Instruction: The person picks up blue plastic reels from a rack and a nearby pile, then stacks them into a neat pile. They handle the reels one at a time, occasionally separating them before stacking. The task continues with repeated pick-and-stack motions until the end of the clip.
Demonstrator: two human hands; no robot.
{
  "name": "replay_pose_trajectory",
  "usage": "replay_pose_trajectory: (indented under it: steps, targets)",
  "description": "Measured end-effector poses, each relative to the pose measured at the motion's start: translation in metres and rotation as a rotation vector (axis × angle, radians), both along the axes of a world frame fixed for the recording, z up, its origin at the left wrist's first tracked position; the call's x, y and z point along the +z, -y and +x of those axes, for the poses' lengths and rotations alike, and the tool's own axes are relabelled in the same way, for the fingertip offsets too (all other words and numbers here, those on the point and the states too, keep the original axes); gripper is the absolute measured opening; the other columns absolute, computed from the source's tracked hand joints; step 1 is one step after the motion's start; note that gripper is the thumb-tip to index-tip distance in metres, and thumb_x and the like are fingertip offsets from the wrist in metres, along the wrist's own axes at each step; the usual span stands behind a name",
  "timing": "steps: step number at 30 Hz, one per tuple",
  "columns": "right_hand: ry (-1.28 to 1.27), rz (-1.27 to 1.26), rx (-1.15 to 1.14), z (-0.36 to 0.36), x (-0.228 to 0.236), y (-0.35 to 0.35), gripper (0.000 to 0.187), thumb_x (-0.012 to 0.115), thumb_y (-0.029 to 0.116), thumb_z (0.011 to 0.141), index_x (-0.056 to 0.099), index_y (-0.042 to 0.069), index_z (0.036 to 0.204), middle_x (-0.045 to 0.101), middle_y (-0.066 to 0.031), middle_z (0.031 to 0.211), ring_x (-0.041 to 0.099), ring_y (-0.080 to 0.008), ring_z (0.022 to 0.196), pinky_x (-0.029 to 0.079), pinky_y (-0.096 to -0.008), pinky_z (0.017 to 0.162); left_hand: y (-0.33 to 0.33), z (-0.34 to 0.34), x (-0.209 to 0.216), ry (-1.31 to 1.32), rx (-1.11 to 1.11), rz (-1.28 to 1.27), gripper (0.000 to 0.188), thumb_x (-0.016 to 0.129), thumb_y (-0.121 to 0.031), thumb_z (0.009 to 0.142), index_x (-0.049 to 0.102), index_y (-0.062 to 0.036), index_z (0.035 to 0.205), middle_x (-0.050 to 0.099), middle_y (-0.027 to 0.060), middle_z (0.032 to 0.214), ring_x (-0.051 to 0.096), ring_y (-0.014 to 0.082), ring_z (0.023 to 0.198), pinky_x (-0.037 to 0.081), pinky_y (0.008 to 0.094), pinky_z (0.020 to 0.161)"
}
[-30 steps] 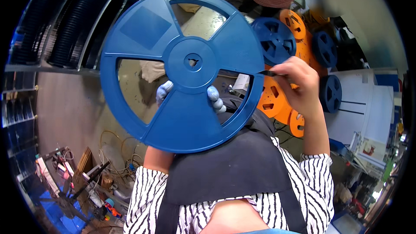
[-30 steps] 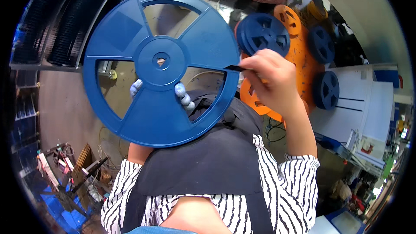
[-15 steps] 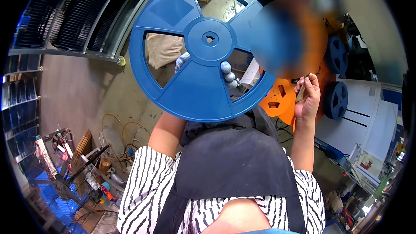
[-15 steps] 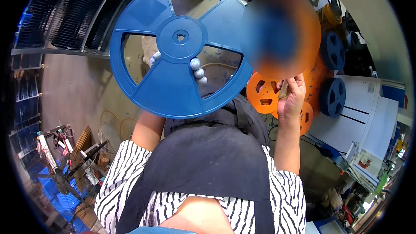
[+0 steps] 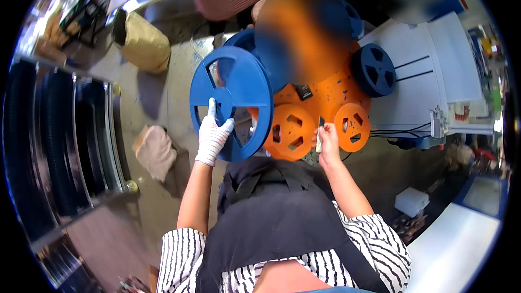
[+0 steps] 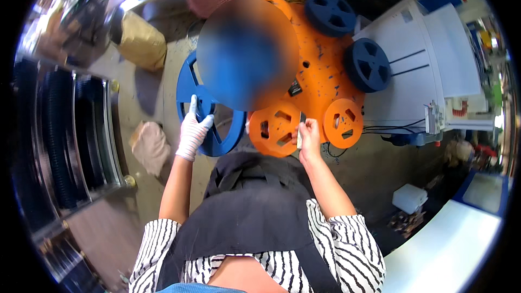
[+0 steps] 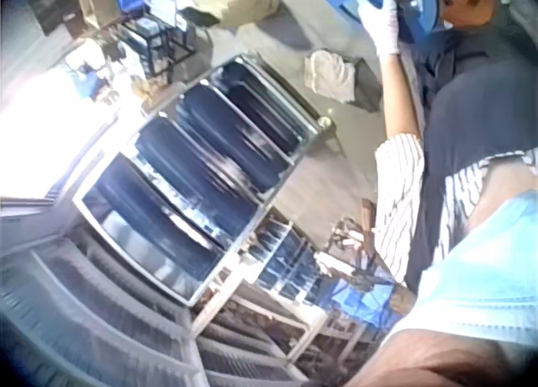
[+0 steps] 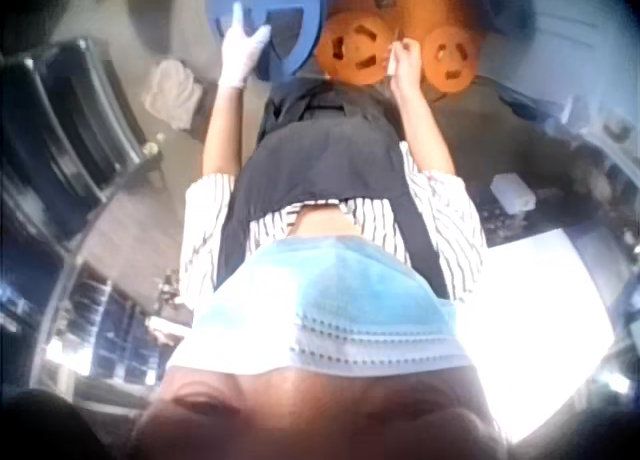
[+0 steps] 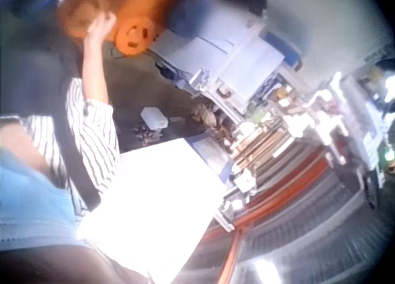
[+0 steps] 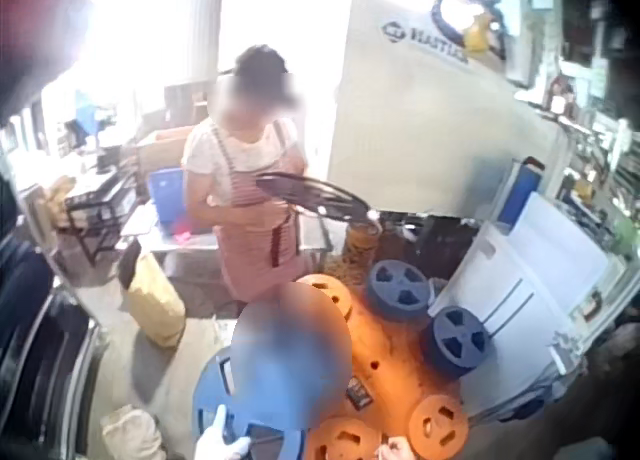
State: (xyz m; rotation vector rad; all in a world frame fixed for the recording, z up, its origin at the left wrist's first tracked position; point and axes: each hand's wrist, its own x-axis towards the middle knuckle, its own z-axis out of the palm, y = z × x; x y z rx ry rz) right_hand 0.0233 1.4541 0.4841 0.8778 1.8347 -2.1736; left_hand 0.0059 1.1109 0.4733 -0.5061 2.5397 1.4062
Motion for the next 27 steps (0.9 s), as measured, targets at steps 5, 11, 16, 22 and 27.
replay_pose_trajectory:
  steps: [5,11,16,22,27]
  targets:
    - [0.180,0.108,-0.049,-0.031,-0.052,-0.039,0.017,0.060,0.009,0.092,0.052,0.010,0.106,0.053,0.0004,0.072,0.049,-0.0080,0.056,0.038,-0.0210,0.044,-0.029,-0.097,-0.069,0.096,-0.255,-0.555,0.091,0.074,-0.034,0.074,0.029,-0.0157,0.150,0.059,0.0237,0.103,0.059,0.0400,0.096,0.050,0.0460,0.085]
    - [0.283,0.119,-0.132,-0.162,-0.130,-0.084,0.011,0.065,0.011,0.087,0.064,0.005,0.096,0.052,0.0014,0.064,0.046,-0.0078,0.053,0.034,-0.0244,0.043,-0.049,-0.180,-0.142,0.213,-0.272,-0.703,0.086,0.074,-0.033,0.074,0.033,-0.0166,0.149,0.061,0.0177,0.105,0.058,0.0335,0.102,0.034,0.0486,0.105]
    - [0.112,0.530,-0.084,-0.296,-0.212,-0.132,0.031,0.069,0.015,0.081,0.065,0.002,0.109,0.067,-0.0138,0.100,0.064,-0.0237,0.090,0.049,-0.0356,0.077,-0.051,-0.175,-0.160,0.277,-0.268,-0.753,0.083,0.072,-0.033,0.076,0.034,-0.0164,0.148,0.048,0.0191,0.135,0.039,0.0374,0.131,0.026,0.0491,0.112]
    - [-0.092,1.149,0.401,-0.451,-0.228,-0.162,0.062,0.056,0.013,0.085,0.038,0.013,0.145,0.031,-0.0103,0.153,0.055,-0.0357,0.118,0.047,-0.0450,0.095,-0.060,-0.129,-0.105,-0.084,-0.233,-0.767,0.075,0.067,-0.026,0.080,0.037,-0.0068,0.145,0.041,0.0260,0.142,0.034,0.0478,0.132,0.025,0.0554,0.112]
    - [0.065,1.302,0.572,-0.509,-0.270,-0.205,0.062,0.048,0.006,0.088,0.034,0.017,0.147,0.026,-0.0063,0.155,0.058,-0.0349,0.114,0.050,-0.0477,0.091,-0.052,-0.049,-0.078,0.077,-0.328,-0.714,0.081,0.069,-0.018,0.075,0.034,-0.0019,0.145,0.036,0.0260,0.144,0.029,0.0469,0.135,0.024,0.0546,0.113]
